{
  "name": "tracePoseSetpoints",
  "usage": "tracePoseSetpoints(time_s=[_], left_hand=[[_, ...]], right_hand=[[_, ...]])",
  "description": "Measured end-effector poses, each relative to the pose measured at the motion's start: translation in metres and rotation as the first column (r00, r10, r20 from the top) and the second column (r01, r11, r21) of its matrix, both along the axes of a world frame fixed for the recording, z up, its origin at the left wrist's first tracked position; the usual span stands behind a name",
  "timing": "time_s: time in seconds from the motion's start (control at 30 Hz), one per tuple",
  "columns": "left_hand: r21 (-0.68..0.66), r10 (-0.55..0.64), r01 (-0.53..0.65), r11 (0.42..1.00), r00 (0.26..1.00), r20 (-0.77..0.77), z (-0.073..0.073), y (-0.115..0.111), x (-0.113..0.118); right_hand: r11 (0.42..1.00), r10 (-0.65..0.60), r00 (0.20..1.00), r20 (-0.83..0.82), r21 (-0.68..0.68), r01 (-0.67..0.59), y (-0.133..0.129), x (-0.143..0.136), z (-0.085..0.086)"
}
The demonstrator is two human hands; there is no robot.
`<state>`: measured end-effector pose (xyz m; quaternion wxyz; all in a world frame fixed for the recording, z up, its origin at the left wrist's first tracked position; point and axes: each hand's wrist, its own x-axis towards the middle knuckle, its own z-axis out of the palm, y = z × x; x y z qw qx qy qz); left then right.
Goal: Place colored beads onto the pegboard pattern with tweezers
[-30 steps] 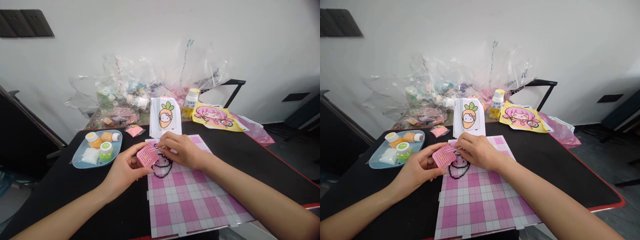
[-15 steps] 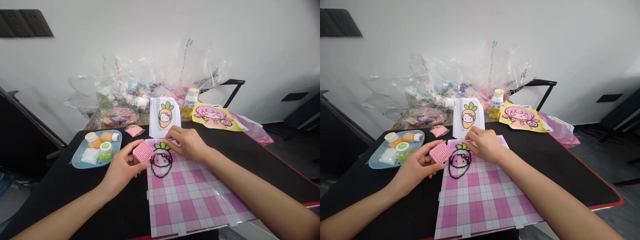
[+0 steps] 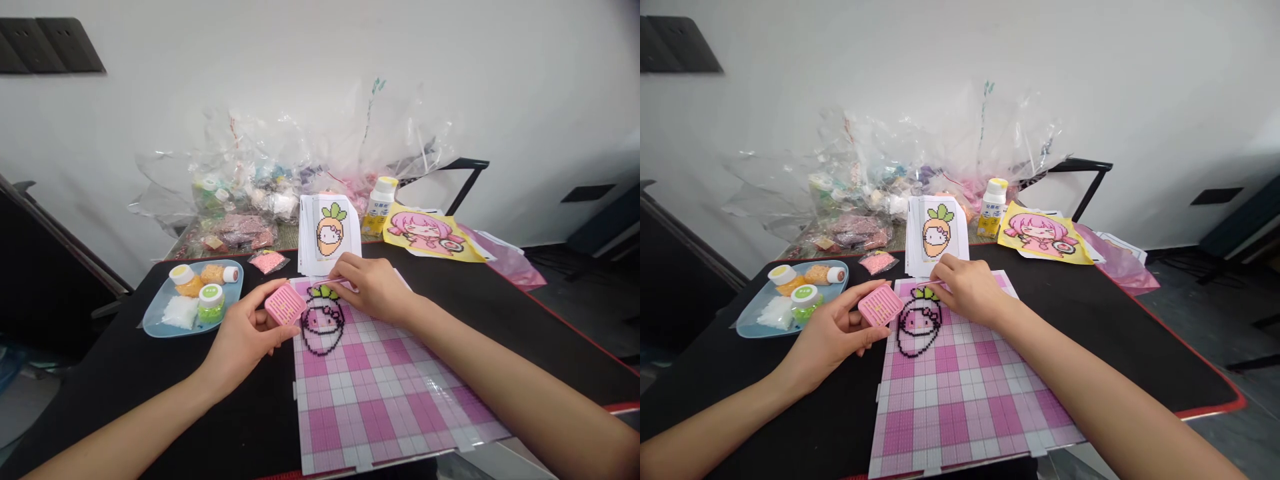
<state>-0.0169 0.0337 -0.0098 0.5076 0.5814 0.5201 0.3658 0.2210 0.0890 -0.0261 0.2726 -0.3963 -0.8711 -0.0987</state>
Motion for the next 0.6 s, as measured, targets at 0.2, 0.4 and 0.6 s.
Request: tracePoseSetpoints(time_s=[0.2, 0.4, 0.6], left_hand=[[0.001, 0.008, -0.008, 1.0, 1.0, 0.002, 0.0008, -0.0001, 0.0005], [-0.003, 0.009, -0.009, 1.0, 1.0, -0.007, 0.0016, -0.0006, 0.001], [0.001, 0.007, -0.007, 1.0, 1.0, -0.007, 0.0, -0.0005, -0.0001]], right_hand=[[1.0, -0.007, 1.0, 0.001, -0.004, 0.007, 0.0006, -0.0003, -0.001], [1.0, 0.004, 1.0, 0.005, 0.005, -0.004, 0.0009, -0.0006, -0.0017], [1.0, 0.011, 1.0, -0.005, 0.006, -0.011, 0.0016, 0.0, -0.0015]])
